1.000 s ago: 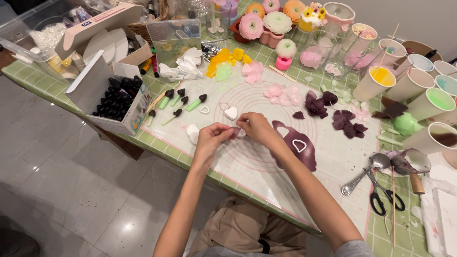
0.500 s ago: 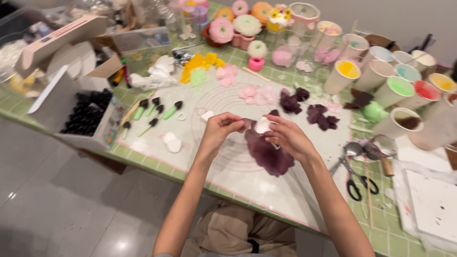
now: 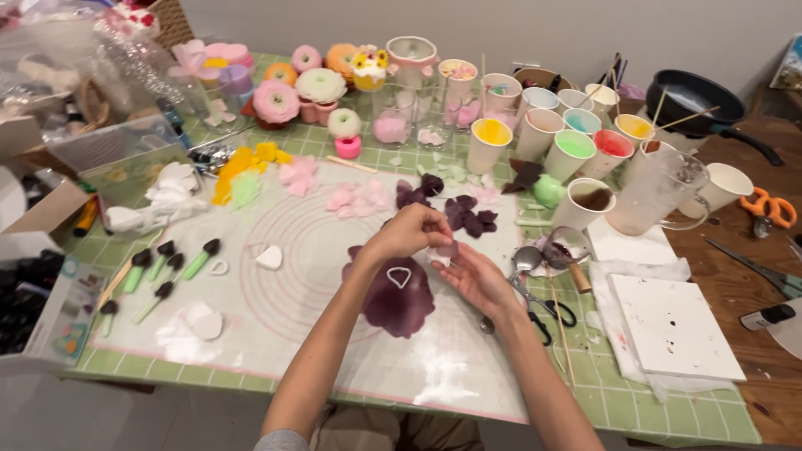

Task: Cutting heart-shaped wax pieces from a sheet and attaching them to a core to create decorative wax flowers.

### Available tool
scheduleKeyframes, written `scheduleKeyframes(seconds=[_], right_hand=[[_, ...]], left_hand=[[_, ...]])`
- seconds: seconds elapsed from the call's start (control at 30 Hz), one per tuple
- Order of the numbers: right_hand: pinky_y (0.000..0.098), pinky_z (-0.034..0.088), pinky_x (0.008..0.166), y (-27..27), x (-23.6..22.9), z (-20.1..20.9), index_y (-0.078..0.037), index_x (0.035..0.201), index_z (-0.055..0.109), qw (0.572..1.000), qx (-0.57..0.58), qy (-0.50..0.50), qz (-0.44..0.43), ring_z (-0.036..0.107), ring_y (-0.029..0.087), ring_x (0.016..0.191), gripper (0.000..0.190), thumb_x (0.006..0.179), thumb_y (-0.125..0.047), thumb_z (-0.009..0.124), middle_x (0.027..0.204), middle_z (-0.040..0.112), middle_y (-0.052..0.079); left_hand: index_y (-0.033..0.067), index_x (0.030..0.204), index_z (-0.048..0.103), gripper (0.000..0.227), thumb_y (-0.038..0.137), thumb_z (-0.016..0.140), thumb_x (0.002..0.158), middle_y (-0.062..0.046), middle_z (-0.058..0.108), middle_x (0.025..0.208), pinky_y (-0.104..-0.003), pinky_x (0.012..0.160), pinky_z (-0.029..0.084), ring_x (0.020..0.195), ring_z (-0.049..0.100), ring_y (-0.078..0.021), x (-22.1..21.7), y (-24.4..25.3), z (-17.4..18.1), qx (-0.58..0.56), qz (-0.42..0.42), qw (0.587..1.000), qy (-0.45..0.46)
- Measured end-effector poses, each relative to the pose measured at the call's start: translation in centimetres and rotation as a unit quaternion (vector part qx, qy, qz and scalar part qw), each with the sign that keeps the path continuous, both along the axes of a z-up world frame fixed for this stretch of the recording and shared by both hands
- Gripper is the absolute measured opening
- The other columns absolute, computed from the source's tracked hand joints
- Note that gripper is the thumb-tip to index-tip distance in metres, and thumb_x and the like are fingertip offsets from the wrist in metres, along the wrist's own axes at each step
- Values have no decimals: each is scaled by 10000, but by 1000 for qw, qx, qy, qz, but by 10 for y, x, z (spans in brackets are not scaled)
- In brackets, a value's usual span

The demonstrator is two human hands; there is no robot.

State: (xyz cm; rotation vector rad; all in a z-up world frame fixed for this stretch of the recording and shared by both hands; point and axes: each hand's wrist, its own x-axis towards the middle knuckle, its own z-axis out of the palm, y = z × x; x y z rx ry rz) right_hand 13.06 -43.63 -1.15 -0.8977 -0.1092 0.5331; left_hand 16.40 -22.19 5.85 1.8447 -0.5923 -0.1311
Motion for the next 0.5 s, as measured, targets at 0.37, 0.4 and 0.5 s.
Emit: scheduleKeyframes(seconds=[0.37,0.4,0.5], right_hand=[[428,507,949,15,-2,-28,-35,1219,543,994,62,69,-60,612,304,1038,296,1062,-263,440,1084,611,79],[420,493,930,16,-1,-31,-51,1210,555,993,62,68,-68,604,288,1014,292,1074,-287,451,1042,611,54],[440,508,930,9,7,-49,-37,1178,593,994,74,59,-61,644,317,1029,293,1090,-298,491,864,555,41]], left_hand=[[8,957,735,80,55,754,894,7,710,837,-247,715,509,787,626,-50,13,-4,-37,-59,-65,995,53],[12,952,731,75,63,755,904,13,699,829,-247,704,496,778,610,-48,9,-4,-34,-57,-56,996,43],[29,930,720,64,79,752,907,30,686,814,-240,694,498,764,609,-40,-4,-2,-24,-69,-28,996,40]])
